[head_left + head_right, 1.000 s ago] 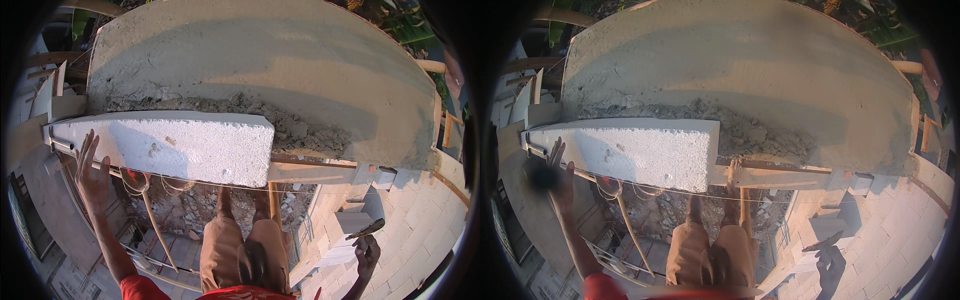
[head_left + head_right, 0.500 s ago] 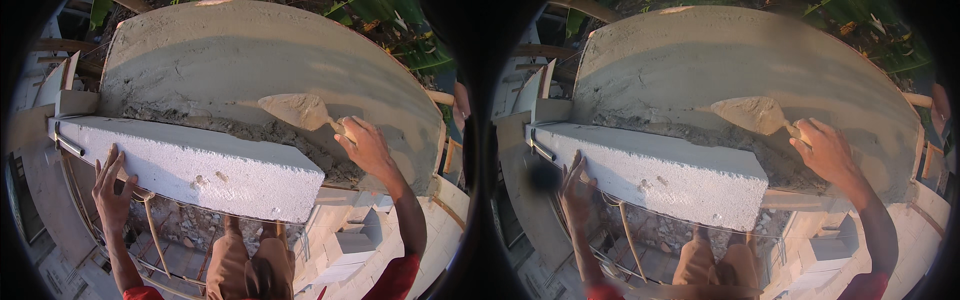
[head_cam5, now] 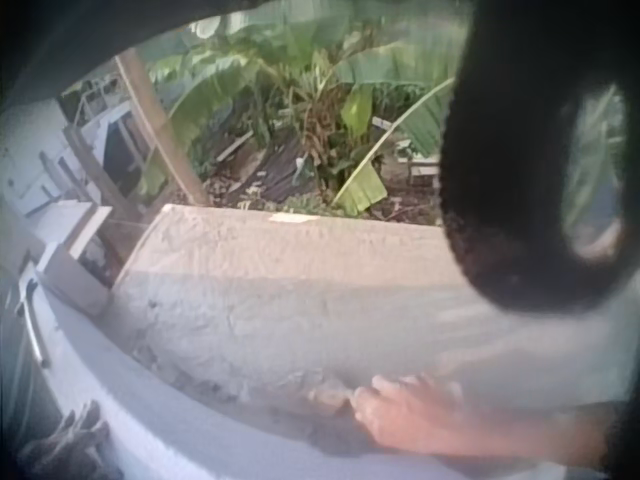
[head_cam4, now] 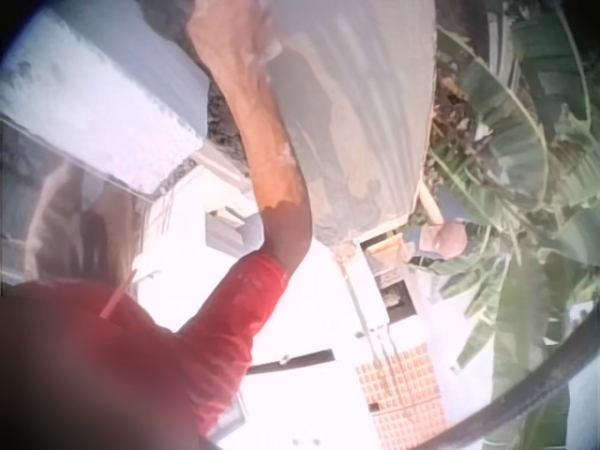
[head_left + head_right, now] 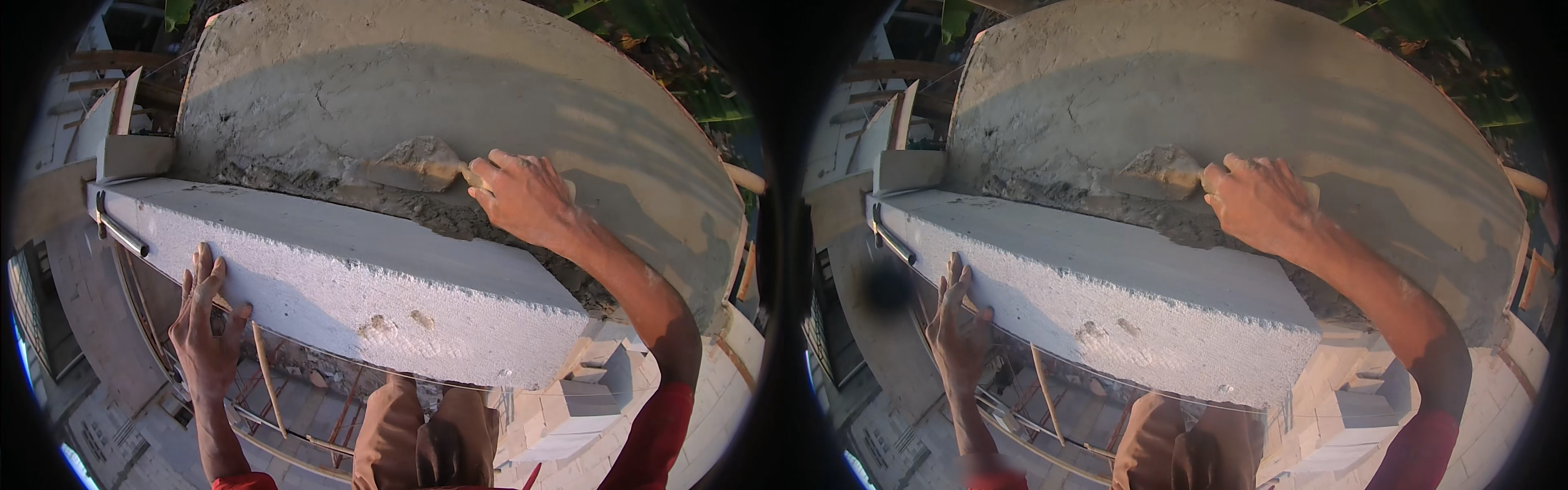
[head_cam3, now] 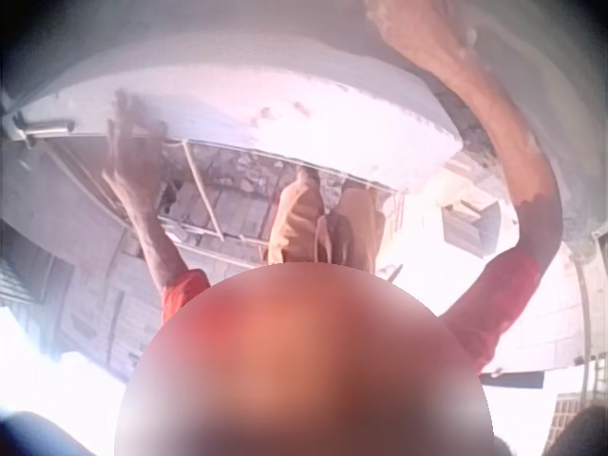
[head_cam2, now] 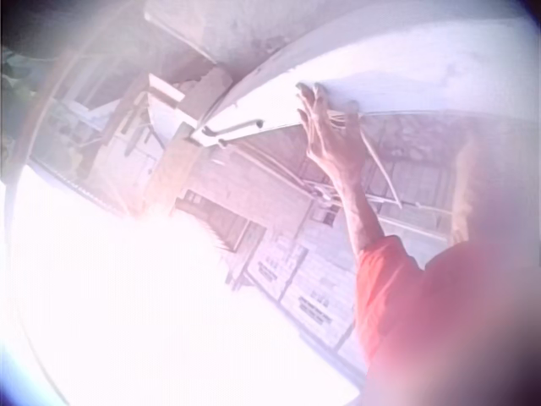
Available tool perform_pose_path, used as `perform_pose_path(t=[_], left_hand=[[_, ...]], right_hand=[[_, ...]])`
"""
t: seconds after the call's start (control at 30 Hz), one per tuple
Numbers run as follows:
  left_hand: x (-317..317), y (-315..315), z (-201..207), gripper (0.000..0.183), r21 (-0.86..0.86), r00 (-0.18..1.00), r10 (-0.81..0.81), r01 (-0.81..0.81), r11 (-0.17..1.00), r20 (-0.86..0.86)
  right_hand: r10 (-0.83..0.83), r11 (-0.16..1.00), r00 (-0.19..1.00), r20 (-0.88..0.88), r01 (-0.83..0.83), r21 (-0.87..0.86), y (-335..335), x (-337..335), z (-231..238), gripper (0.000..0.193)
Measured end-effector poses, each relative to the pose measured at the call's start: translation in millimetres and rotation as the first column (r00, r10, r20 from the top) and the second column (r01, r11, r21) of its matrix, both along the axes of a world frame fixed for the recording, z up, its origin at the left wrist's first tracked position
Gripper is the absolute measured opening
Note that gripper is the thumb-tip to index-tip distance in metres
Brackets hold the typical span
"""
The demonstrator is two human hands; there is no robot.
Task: The person scoops cement from a bucket with a trowel and applies it to a concrete wall, smoothing the surface. The person works on a bamboo scaffold at a construction site.
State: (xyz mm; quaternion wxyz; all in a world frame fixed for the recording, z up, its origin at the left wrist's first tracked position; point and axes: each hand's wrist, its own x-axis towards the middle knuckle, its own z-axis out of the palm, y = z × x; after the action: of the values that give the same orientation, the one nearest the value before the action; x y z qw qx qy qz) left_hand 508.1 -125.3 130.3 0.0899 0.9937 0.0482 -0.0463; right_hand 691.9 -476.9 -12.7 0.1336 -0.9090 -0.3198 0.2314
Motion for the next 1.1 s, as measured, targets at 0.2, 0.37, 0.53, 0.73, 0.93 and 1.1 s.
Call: perform_pose_path(t=[0.2,0.37,0.53,0.73,0.93,1.1], left_hand=[[1,2,1,0.06,0.024,1.0,-0.031,0.031,0.999,-0.003],[1,2,1,0.06,0.034,0.999,-0.045,0.045,0.998,-0.004],[-1,3,-1,0.059,0.048,0.998,-0.06,0.06,0.997,0.004],[0,2,0,0.059,0.034,0.998,-0.062,0.062,0.997,0.0],[1,1,2,0.057,0.023,0.999,-0.049,0.049,0.999,-0.004],[1,0,1,0.057,0.018,0.998,-0.06,0.059,0.998,0.006]], right_hand=[[0.048,0.998,0.999,0.008,-0.049,0.028,4,-7,-11,0.026],[0.066,0.997,0.998,-0.016,-0.065,0.048,4,-9,-17,0.024],[0.058,0.991,0.998,-0.036,-0.053,0.126,2,-8,-9,0.025],[0.03,0.991,0.986,-0.161,-0.008,0.132,6,2,7,0.025],[0.001,0.998,0.97,-0.242,0.015,0.065,10,8,19,0.027],[0.021,0.999,0.96,-0.28,-0.008,0.05,12,12,13,0.027]])
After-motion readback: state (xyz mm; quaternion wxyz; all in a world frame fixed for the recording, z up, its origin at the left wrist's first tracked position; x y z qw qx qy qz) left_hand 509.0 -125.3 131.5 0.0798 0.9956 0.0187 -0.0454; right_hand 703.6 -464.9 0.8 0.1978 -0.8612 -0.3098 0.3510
